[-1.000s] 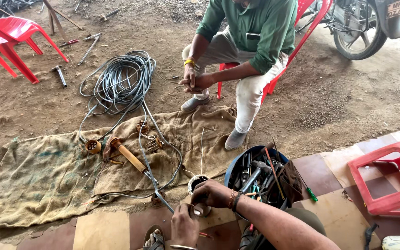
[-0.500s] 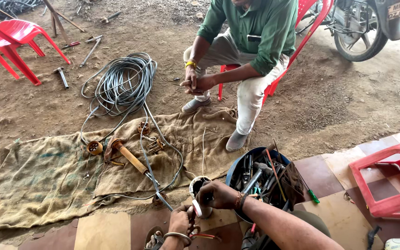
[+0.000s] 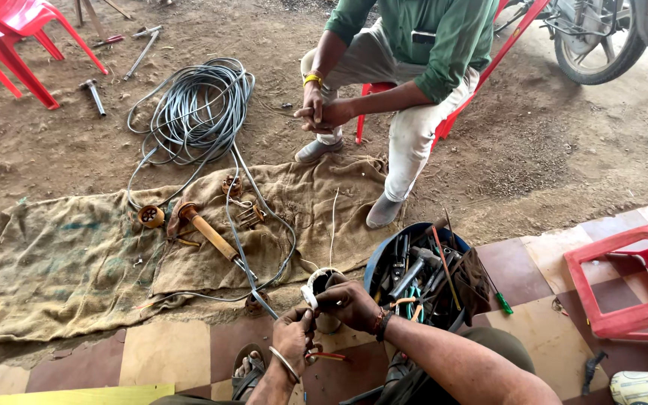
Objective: The person sits on the floor repairing a submersible pump motor housing. They feed white and red wires through the housing, wrap white insulating tape around the wire connections and the housing rim, and press the taped wires into place inside the housing. At the end they pick pliers from a nearby tool basin.
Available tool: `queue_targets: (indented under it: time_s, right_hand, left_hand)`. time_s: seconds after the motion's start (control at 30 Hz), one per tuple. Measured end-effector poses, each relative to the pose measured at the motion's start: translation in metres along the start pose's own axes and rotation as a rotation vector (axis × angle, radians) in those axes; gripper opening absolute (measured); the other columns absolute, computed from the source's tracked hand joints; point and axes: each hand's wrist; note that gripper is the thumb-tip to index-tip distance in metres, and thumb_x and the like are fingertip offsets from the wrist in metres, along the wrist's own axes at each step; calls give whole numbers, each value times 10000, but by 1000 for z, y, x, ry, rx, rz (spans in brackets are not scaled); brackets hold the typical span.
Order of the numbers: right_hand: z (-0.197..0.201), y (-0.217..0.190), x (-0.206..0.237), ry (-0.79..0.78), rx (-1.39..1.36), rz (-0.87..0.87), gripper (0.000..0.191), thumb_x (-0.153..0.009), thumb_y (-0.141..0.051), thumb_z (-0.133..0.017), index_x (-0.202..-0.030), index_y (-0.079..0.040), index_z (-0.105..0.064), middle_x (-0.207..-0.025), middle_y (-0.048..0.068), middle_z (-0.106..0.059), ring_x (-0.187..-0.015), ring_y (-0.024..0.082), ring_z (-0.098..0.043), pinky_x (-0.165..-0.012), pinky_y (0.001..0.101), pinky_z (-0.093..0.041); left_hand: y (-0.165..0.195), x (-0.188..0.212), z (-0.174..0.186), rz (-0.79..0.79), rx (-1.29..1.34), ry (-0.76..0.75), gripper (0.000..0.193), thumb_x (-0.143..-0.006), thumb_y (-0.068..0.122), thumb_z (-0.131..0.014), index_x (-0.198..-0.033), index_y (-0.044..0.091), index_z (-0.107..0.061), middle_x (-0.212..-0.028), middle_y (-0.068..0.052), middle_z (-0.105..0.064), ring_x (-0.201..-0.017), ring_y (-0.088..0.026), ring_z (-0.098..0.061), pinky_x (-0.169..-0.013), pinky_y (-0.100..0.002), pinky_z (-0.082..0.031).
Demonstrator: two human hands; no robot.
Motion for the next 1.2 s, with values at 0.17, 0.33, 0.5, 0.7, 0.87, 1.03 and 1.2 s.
queue_targets:
  time_s: [0.17, 0.33, 0.5, 0.7, 0.87, 1.03, 1.2]
  right_hand:
    - [4, -5, -15, -117, 26, -22, 238, -764, -108, -855, -999, -126, -823, -841, 59, -731, -815, 222, -672, -719, 353, -554]
    - [11, -19, -32, -256, -55, -235, 209, -803, -132, -826, -1012, -128, -820, -890, 50, -763, -813, 175, -737, -725, 330, -576]
    - [13, -24, -41, -321, -71, -342, 185, -795, -155, -861, -925, -56, -775, -882, 55, -787, -817, 142, -745, -745, 322, -593]
    - [19, -14, -34, -333, -5, -183, 131, -844, -120, -820, -959, -62, -797, -903, 78, -788, -825, 185, -760, -759, 335, -601]
    - [27, -1, -18, -349, -123, -134, 146, -895, -89, -741, -1039, -82, -763, -978, 61, -780, -905, 182, -760, -810, 332, -602]
    - [33, 3, -12, -386, -117, -26, 207, -875, -70, -733, -1078, -98, -764, -1024, 53, -774, -955, 180, -751, -842, 335, -607]
    - [36, -3, -7, -293, 22, 40, 186, -837, -137, -828, -1017, -133, -780, -938, 72, -764, -867, 235, -728, -763, 365, -591]
  left_hand:
    - [0, 6, -5, -135, -241, 122, 165, -981, 126, -640, -944, 35, -773, -659, -25, -636, -506, -119, -522, -423, -320, -442]
    - [2, 19, -8, -936, -1124, 312, 163, -825, 81, -685, -960, -10, -679, -904, -191, -732, -801, -371, -715, -675, -442, -564]
    - [1, 36, -15, -796, -1202, 299, 260, -883, 122, -683, -1079, -40, -630, -1052, -248, -679, -919, -429, -694, -755, -458, -576]
    - [2, 45, -19, -1142, -1381, 324, 367, -812, 46, -607, -1165, -50, -645, -1027, -213, -674, -883, -394, -714, -739, -445, -591]
    - [-4, 36, -35, -891, -1549, 341, 245, -879, 126, -639, -1081, -6, -684, -1015, -161, -675, -874, -358, -730, -737, -457, -601]
    - [2, 31, -38, -776, -1584, 331, 191, -810, 118, -663, -978, 38, -706, -1081, -135, -685, -885, -346, -745, -786, -451, -608]
    - [6, 30, -42, -714, -1480, 369, 200, -812, 102, -656, -996, 47, -710, -1119, -137, -692, -857, -384, -738, -760, -462, -606]
Point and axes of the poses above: each hand's wrist, its own x-axis away from the middle knuckle, its own z-axis out of the back of the hand, y = z × x
